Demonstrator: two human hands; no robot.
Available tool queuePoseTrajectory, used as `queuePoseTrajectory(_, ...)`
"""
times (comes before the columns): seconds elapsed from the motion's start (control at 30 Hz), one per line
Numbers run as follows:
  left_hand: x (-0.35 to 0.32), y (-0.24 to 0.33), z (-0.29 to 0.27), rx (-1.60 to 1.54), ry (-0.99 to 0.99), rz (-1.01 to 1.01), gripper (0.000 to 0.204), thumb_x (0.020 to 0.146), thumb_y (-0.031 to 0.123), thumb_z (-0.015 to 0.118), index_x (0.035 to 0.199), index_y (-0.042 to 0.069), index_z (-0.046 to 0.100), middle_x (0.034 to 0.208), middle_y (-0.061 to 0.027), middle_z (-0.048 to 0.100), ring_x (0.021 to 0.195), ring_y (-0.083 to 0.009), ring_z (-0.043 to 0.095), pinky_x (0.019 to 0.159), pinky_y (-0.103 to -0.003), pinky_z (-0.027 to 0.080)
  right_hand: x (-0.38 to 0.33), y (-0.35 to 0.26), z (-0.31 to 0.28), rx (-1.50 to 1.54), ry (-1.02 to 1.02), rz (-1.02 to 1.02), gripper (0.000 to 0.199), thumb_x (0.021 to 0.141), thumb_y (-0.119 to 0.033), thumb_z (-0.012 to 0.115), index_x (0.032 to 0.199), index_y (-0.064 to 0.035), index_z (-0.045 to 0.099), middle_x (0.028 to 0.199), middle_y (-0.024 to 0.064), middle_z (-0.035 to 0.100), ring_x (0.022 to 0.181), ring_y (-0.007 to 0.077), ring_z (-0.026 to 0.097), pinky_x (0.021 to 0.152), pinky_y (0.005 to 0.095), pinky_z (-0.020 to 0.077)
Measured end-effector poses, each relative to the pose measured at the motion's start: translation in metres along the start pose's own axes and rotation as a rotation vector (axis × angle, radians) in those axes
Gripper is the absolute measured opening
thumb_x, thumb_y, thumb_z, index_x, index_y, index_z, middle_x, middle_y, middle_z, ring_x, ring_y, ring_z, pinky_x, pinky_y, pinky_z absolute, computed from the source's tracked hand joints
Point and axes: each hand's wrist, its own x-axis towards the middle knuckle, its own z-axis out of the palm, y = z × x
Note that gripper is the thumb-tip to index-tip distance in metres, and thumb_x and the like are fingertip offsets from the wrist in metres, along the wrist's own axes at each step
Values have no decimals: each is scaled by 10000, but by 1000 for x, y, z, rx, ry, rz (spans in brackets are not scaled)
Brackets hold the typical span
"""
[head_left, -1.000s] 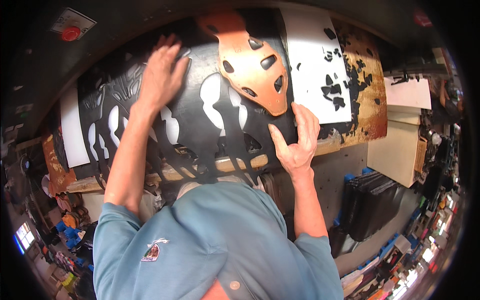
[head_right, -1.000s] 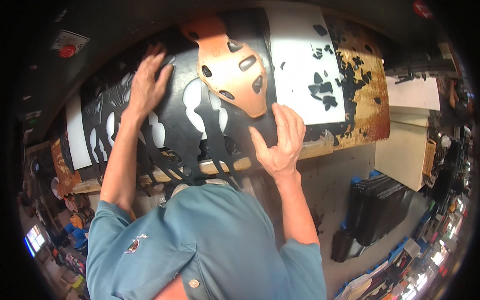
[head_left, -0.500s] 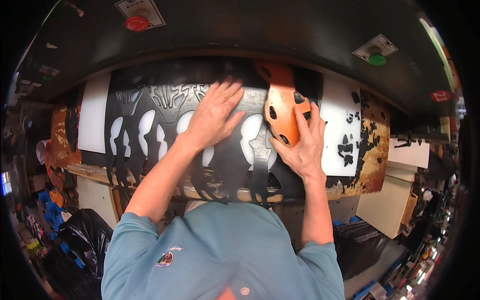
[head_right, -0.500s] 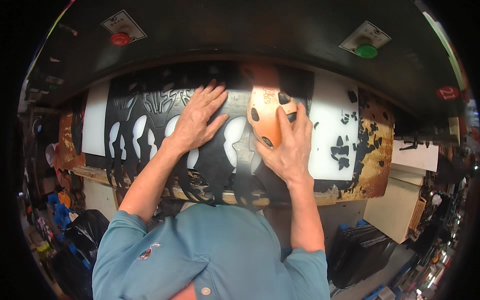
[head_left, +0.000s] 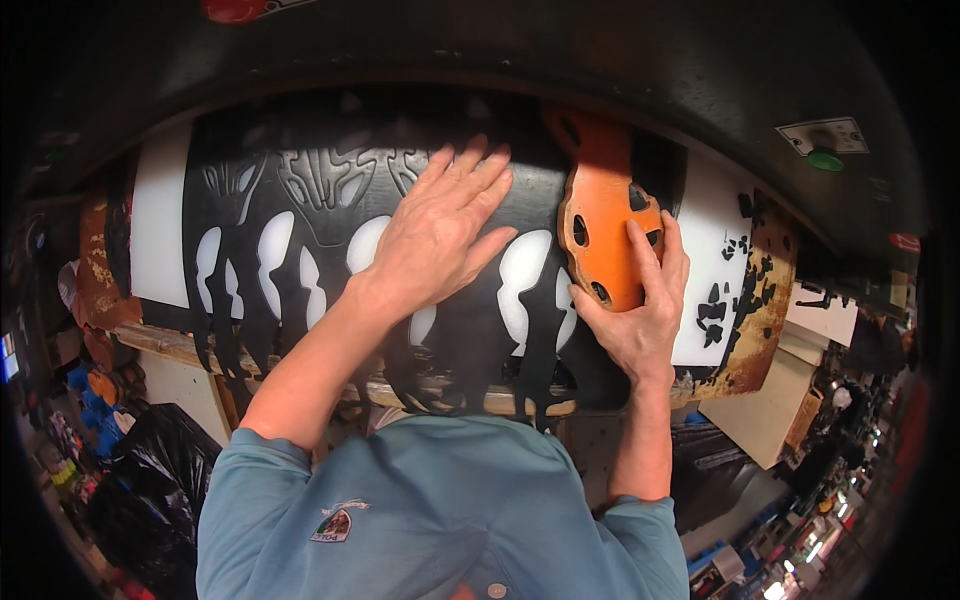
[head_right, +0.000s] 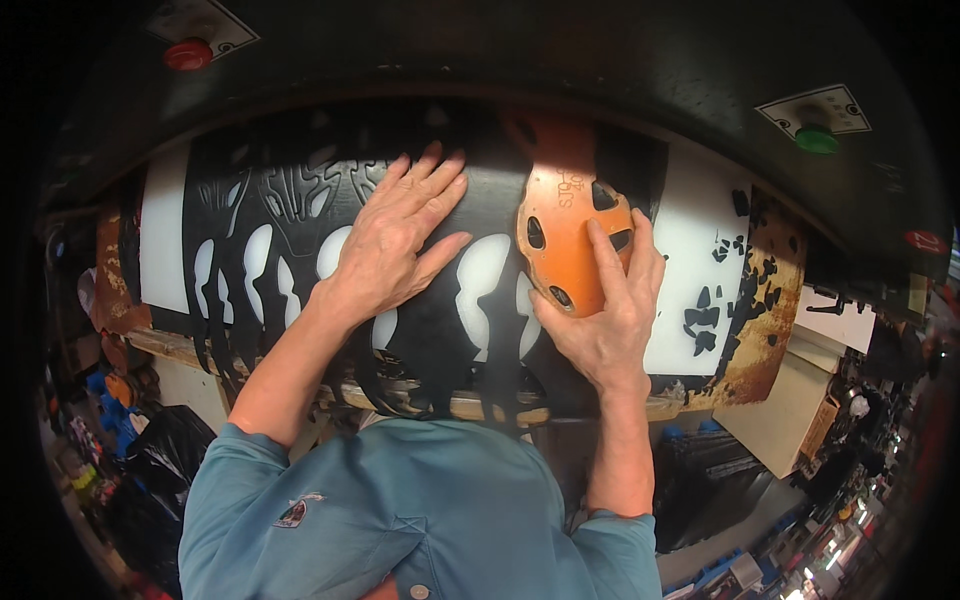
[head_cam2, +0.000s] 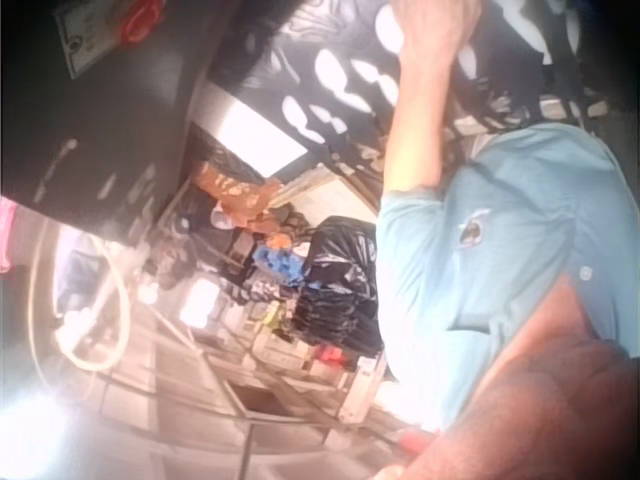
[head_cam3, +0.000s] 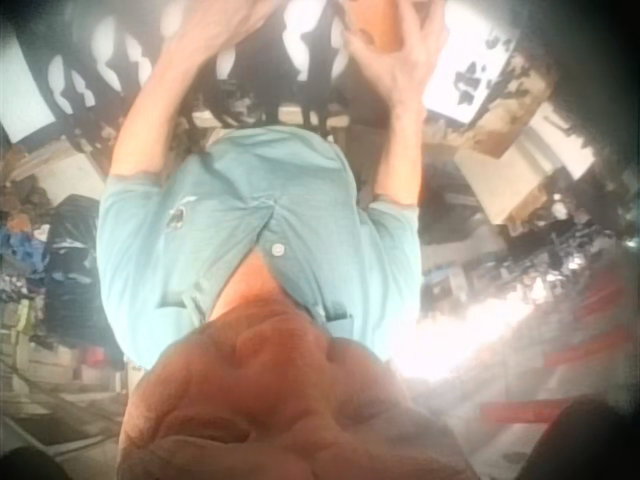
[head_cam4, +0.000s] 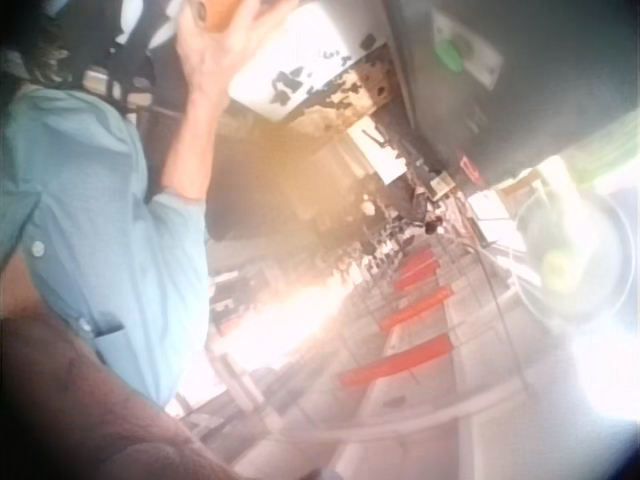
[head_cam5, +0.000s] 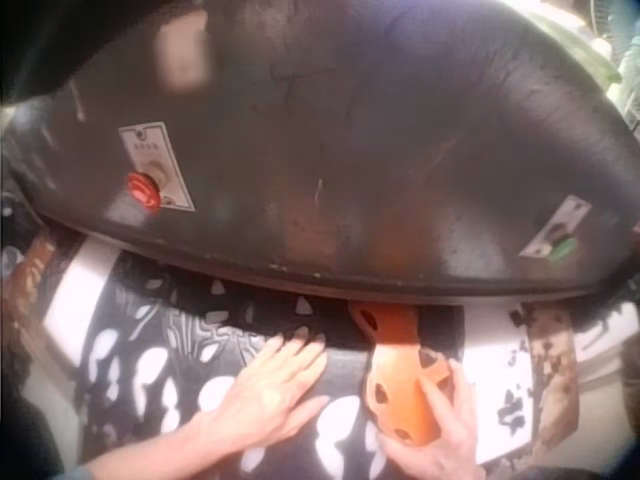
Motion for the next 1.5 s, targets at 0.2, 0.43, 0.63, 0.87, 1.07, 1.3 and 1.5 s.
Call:
queuePoseTrajectory(0.2,0,-1,0,1,13,9,590,945,196,814,1464,-18,631,1593,-192,572,1540,-399,468,1291,-556,336,4,3,6,-5,22,-27,888,618,-208,957,1434,-4,673,1607,295,445,1260,430,555,1052,511,521)
queuePoseTrajectory(0.43,-1,-6,1,-107,88,15,502,968,150,794,1437,15,675,1548,-189,620,1529,-391,494,1296,-540,334,-2,15,-5,104,-46,-18,978,651,-210,981,1535,-51,593,1658,289,398,1424,458,502,1149,515,493)
queuePoseTrajectory(0.63,-22,0,-22,-335,230,-39,353,967,6,741,1320,11,738,1379,-178,730,1340,-363,668,1140,-441,519,-32,26,-3,199,16,18,1004,703,-142,978,1596,-68,526,1700,295,353,1534,463,445,1221,516,454)
queuePoseTrajectory(0.87,-112,58,-32,-406,216,-51,226,895,-113,737,1100,-18,738,1054,-154,784,841,-289,719,754,-374,583,-43,39,9,306,128,-45,785,731,-60,949,1458,-14,658,1661,315,419,1508,457,483,1219,499,455)
queuePoseTrajectory(1.07,-157,83,0,-230,251,11,223,814,0,831,1003,76,743,961,-45,749,867,-262,692,938,-458,535,-43,40,10,332,152,-71,781,744,-58,945,1467,-14,651,1660,330,413,1484,460,507,1190,488,473)
queuePoseTrajectory(1.3,-156,82,19,-14,295,50,258,814,102,886,906,119,645,857,-13,668,823,-237,658,910,-440,518,-41,37,8,228,145,-37,810,744,-133,966,1470,-17,625,1483,301,530,1329,441,598,1119,475,510)
queuePoseTrajectory(1.5,-150,73,15,38,362,110,278,811,76,882,865,102,610,811,-43,627,764,-279,625,882,-441,511,-37,7,-40,500,522,-13,323,908,24,822,1213,14,717,1068,77,678,951,191,650,921,327,540)
